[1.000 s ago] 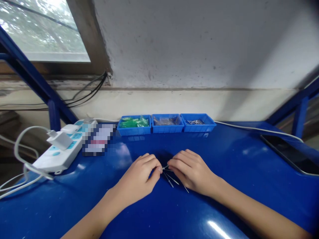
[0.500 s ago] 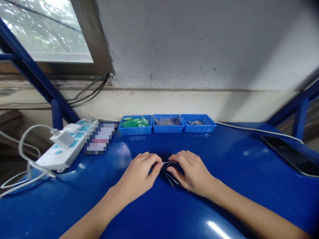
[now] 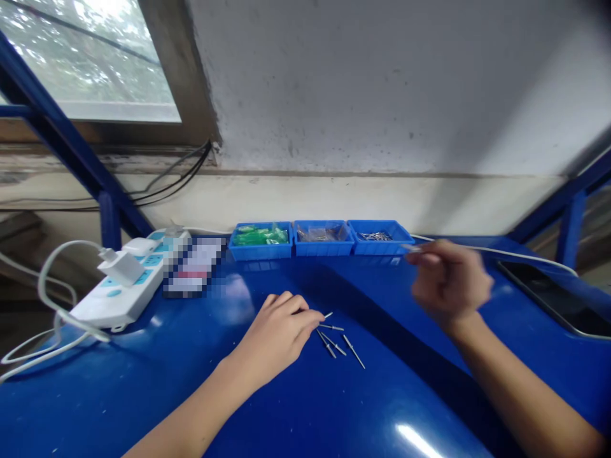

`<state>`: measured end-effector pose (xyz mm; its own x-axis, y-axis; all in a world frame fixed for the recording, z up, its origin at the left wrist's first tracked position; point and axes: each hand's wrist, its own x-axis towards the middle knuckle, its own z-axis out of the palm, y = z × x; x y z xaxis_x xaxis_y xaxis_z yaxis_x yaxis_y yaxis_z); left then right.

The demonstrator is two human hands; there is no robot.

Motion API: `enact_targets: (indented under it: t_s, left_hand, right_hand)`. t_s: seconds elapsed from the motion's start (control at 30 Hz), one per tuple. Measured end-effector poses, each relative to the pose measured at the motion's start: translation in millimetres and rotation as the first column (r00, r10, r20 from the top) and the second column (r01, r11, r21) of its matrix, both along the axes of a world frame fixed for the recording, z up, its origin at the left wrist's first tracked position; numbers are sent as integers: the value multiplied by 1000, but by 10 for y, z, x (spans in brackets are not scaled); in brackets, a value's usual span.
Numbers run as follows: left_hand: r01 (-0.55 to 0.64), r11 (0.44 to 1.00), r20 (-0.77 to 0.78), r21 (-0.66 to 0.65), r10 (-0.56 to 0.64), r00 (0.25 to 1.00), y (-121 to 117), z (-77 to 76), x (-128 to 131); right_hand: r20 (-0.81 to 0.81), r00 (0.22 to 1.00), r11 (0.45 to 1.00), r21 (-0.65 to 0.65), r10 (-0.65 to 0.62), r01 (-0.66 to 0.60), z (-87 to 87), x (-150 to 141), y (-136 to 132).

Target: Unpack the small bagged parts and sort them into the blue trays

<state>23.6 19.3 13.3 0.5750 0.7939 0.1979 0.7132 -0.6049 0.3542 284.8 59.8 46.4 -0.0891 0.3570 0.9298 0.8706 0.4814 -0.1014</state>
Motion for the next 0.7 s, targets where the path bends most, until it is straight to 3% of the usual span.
enact_targets:
  t_s: [0.1, 0.2, 0.3, 0.37, 0.5, 0.6, 0.7]
  left_hand:
    - [18, 997, -98, 69, -11, 995, 14, -58, 9]
    - [-55, 991, -104, 123, 68, 992, 40, -119, 23]
    - [-162, 973, -101, 163, 180, 979, 78, -157, 12]
    - [-216, 957, -120, 193, 242, 963, 104, -170, -9]
    - [-279, 933, -110, 228, 309, 945, 126, -191, -39]
    - [-250, 963, -21, 104, 253, 967, 106, -197, -12]
    - [-139, 990, 124, -18, 140, 982, 71, -177, 39]
  right_hand:
    - [-131, 954, 963, -51, -268, 264, 165, 176, 86]
    - [-10, 960, 918, -296, -279, 264, 114, 232, 226]
    - [95, 984, 830, -529, -152, 179, -148, 115, 255]
    - [116, 992, 767, -640, 41, 43, -334, -49, 181]
    - [134, 897, 658, -726, 421, -200, -506, -409, -40]
    - [194, 812, 662, -694, 550, -283, -496, -549, -139]
    - [240, 778, 697, -640, 581, -323, -478, -569, -168]
